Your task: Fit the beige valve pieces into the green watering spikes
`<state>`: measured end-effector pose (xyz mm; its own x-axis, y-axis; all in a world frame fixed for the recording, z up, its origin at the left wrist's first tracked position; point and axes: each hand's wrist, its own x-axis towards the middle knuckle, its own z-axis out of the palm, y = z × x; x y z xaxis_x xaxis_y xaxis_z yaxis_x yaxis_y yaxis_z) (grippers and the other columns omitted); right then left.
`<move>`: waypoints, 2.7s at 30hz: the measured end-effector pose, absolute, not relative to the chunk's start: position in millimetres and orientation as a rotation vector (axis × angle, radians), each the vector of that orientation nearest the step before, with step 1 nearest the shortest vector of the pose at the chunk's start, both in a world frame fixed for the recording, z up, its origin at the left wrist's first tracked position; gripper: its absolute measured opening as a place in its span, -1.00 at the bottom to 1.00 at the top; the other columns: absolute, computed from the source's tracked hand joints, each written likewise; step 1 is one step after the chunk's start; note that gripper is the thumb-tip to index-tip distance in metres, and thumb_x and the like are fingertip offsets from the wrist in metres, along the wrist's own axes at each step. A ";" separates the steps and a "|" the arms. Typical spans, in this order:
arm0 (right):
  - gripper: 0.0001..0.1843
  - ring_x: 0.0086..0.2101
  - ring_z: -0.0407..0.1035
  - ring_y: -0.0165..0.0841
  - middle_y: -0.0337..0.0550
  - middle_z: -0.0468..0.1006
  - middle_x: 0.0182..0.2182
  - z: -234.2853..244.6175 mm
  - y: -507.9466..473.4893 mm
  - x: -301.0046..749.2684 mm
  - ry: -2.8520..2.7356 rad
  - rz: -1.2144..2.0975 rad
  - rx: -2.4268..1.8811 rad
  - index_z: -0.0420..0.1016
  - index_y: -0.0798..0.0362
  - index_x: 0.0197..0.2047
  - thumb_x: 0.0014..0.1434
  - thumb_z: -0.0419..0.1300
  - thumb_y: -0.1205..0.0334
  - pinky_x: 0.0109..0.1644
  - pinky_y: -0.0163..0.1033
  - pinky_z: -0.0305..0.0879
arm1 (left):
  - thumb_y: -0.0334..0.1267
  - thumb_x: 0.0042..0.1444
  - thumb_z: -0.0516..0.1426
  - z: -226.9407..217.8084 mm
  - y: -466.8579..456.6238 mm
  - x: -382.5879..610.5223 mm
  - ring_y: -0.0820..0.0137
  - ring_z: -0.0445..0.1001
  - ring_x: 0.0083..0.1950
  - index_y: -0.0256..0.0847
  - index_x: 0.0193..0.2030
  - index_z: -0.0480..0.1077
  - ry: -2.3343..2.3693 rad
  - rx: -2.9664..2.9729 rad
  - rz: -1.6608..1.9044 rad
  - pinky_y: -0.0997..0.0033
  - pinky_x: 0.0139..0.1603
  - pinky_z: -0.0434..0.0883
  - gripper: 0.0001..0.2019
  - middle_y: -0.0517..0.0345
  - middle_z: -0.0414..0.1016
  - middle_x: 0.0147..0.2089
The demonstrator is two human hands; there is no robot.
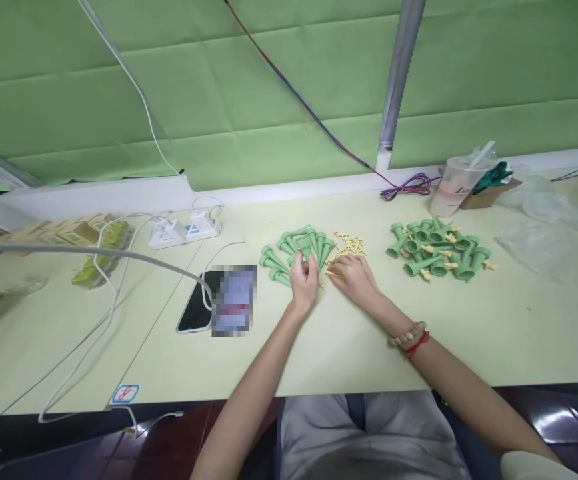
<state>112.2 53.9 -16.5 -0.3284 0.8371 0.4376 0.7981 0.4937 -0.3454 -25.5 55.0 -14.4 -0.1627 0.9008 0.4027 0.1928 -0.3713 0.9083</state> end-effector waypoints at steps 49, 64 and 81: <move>-0.73 -0.27 0.37 -0.33 -0.12 0.50 -0.28 -12.6 48.2 113.2 -2.158 0.265 -1.422 0.44 0.04 -0.31 0.12 0.00 0.54 -0.28 -0.29 0.21 | 0.09 0.13 -0.06 -4.5 68.9 -37.9 0.62 0.08 -0.72 -0.20 -0.38 0.18 1.372 1.118 1.940 0.58 -0.72 0.07 -0.64 0.38 0.11 -0.62; -0.78 -0.08 0.37 -0.34 -0.12 0.52 -0.11 -21.8 61.6 123.6 -2.051 0.403 -1.059 0.48 0.03 -0.18 0.18 0.05 0.41 0.02 -0.20 0.26 | 0.18 0.10 -0.08 -10.2 69.0 -35.5 0.58 0.08 -0.70 -0.20 -0.39 0.19 1.429 1.185 1.893 0.52 -0.69 0.07 -0.57 0.35 0.10 -0.64; -0.75 -0.08 0.37 -0.29 -0.13 0.52 -0.11 -18.5 65.4 134.9 -2.003 0.357 -1.239 0.46 0.00 -0.13 0.24 -0.01 0.30 -0.04 -0.21 0.25 | 0.18 0.12 -0.13 -8.3 64.1 -34.9 0.57 0.07 -0.68 -0.18 -0.36 0.16 1.444 1.290 1.780 0.53 -0.63 0.05 -0.57 0.36 0.05 -0.64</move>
